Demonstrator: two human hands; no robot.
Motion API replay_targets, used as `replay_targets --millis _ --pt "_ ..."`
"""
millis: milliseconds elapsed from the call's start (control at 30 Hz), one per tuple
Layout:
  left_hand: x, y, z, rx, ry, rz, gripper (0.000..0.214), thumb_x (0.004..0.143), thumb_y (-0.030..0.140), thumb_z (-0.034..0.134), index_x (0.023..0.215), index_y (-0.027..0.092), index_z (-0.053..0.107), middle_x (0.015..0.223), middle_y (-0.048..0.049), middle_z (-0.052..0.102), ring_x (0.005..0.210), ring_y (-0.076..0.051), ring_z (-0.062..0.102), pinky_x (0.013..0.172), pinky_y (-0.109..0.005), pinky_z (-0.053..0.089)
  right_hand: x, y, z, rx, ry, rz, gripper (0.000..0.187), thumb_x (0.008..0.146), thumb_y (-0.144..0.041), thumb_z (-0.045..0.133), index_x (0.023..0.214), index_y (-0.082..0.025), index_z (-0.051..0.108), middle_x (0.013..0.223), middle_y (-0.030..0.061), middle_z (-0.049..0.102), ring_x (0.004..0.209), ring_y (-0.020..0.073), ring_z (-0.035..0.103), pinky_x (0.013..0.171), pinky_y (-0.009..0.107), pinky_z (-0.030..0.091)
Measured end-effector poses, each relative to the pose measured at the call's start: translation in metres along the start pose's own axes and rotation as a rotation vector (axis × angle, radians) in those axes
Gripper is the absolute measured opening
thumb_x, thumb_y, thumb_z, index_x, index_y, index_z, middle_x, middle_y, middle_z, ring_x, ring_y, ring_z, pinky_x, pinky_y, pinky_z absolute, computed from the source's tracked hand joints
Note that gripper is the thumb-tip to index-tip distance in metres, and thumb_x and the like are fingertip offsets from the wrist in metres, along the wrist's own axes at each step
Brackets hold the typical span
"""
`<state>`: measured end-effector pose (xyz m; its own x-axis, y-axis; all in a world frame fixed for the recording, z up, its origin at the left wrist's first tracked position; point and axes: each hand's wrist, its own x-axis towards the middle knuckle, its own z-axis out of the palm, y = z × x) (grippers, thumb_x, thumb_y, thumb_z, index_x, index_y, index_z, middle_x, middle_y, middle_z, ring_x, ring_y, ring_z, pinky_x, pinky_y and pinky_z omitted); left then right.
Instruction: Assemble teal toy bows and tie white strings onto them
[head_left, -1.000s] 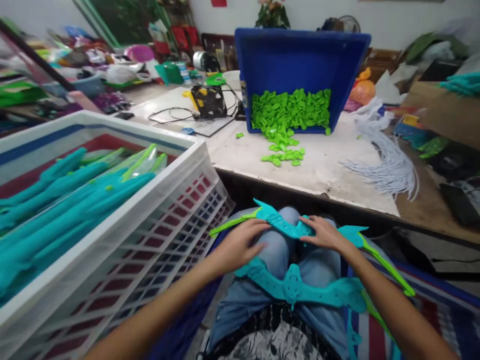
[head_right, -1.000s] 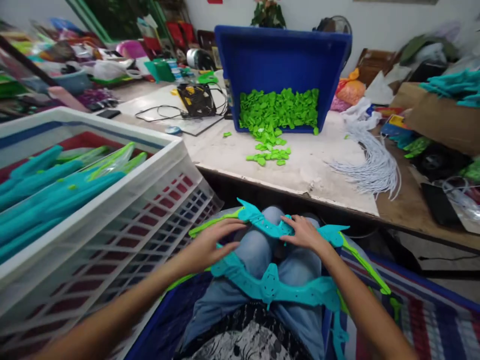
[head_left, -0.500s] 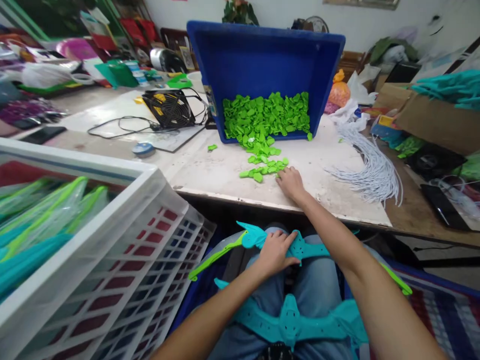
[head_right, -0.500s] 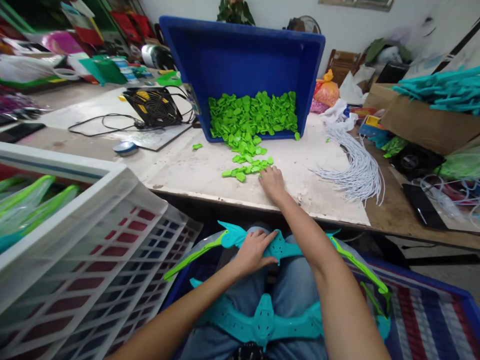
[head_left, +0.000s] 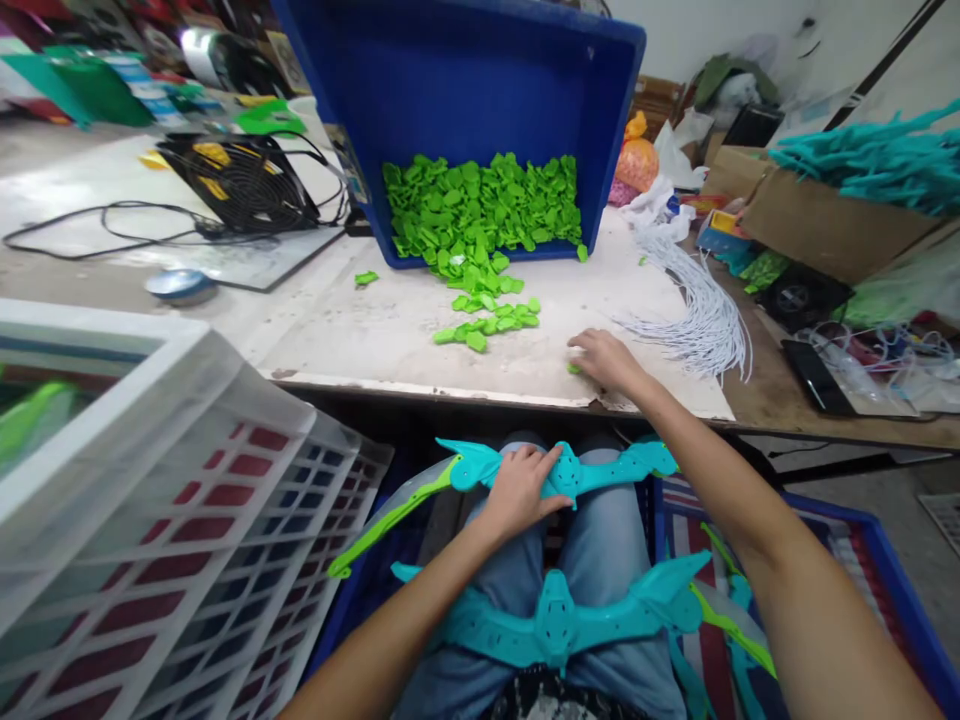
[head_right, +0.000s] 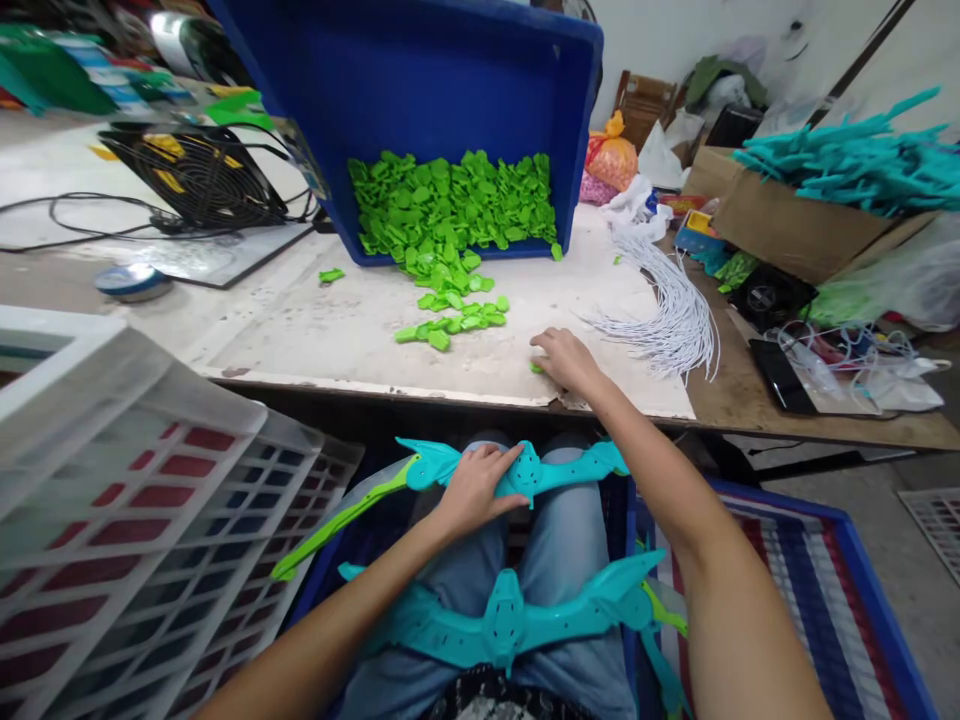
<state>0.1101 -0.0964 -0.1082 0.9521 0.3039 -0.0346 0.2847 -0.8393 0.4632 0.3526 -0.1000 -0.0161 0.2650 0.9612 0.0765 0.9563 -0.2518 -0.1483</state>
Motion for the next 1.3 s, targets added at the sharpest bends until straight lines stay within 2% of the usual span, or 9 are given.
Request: replay_targets --millis 133,300,400,533,700,867,1033,1167,1300 --pt "0.003 0.004 -0.009 -0.005 -0.038 -0.025 0.078 0.079 0.056 0.065 0.142 0.016 0.04 0.116 -0.0138 0.064 0.115 -0.035 0.05 0.093 -0.047 0.041 -0.017 -0.013 0.011 -0.029 0.138 0.227 0.037 0.093 -0.042 0.052 0.108 -0.012 0.067 0.1 0.0155 0.063 0.1 0.0295 0.055 0.088 0.04 0.043" --pt "0.02 0.006 -0.023 -0.065 -0.175 -0.083 0.066 0.084 0.043 0.06 0.139 0.012 0.042 0.117 -0.018 0.064 0.111 -0.034 0.057 0.09 -0.041 0.044 -0.02 -0.027 0.019 -0.049 0.099 0.214 0.028 0.09 -0.03 0.054 0.098 -0.008 0.071 0.103 0.0198 0.063 0.103 0.033 0.052 0.092 0.045 0.041" --pt "0.033 -0.005 -0.028 -0.198 -0.272 -0.103 0.061 0.083 0.034 0.057 0.138 0.012 0.043 0.115 -0.0165 0.066 0.104 -0.031 0.061 0.087 -0.037 0.045 -0.041 -0.029 0.02 0.113 0.153 0.084 0.027 0.087 -0.024 0.056 0.108 -0.013 0.068 0.108 0.0142 0.064 0.104 0.0293 0.054 0.095 0.045 0.042" --pt "0.046 -0.024 -0.027 -0.528 -0.325 -0.026 0.038 0.08 0.027 0.053 0.115 0.017 0.061 0.102 -0.0063 0.07 0.091 -0.023 0.062 0.081 -0.029 0.046 -0.105 -0.034 0.033 0.403 0.129 -0.205 0.026 0.089 -0.028 0.055 0.113 -0.021 0.063 0.114 0.0073 0.066 0.107 0.0238 0.056 0.092 0.04 0.046" --pt "0.053 -0.026 -0.022 -0.757 -0.341 -0.166 0.033 0.077 0.028 0.055 0.106 0.013 0.065 0.089 -0.0025 0.068 0.075 -0.016 0.055 0.065 -0.023 0.041 -0.159 -0.042 0.069 0.405 0.081 -0.246 0.019 0.092 -0.028 0.055 0.103 -0.021 0.068 0.115 0.0085 0.069 0.104 0.0254 0.057 0.088 0.044 0.048" --pt "0.052 -0.02 -0.023 -0.977 -0.422 -0.268 0.038 0.076 0.039 0.061 0.104 0.013 0.065 0.073 0.0012 0.061 0.062 -0.011 0.047 0.057 -0.022 0.035 -0.157 -0.045 0.083 0.431 0.105 -0.167 0.018 0.09 -0.027 0.058 0.103 -0.025 0.071 0.118 0.0067 0.068 0.105 0.0249 0.056 0.092 0.046 0.047" --pt "0.052 -0.021 -0.017 -0.959 -0.375 -0.266 0.049 0.07 0.048 0.068 0.101 0.012 0.06 0.065 0.0032 0.053 0.06 -0.011 0.046 0.054 -0.022 0.033 -0.157 -0.051 0.081 0.434 0.067 0.004 0.026 0.084 -0.024 0.064 0.111 -0.024 0.066 0.113 0.0085 0.068 0.109 0.0267 0.056 0.093 0.046 0.045" --pt "0.054 -0.018 -0.011 -0.926 -0.311 -0.309 0.044 0.067 0.041 0.071 0.098 0.013 0.056 0.065 0.0044 0.052 0.06 -0.011 0.047 0.053 -0.021 0.035 -0.156 -0.053 0.083 0.564 0.061 0.219 0.055 0.074 -0.023 0.072 0.125 -0.023 0.054 0.119 0.0088 0.064 0.113 0.0263 0.056 0.095 0.045 0.045" --pt "0.053 -0.012 -0.011 -0.916 -0.3 -0.346 0.034 0.069 0.032 0.069 0.095 0.015 0.056 0.067 0.004 0.053 0.059 -0.01 0.049 0.051 -0.021 0.037 -0.143 -0.047 0.084 0.724 -0.115 0.328 0.063 0.063 -0.022 0.079 0.122 -0.022 0.056 0.114 0.0076 0.066 0.105 0.0244 0.062 0.089 0.039 0.05"
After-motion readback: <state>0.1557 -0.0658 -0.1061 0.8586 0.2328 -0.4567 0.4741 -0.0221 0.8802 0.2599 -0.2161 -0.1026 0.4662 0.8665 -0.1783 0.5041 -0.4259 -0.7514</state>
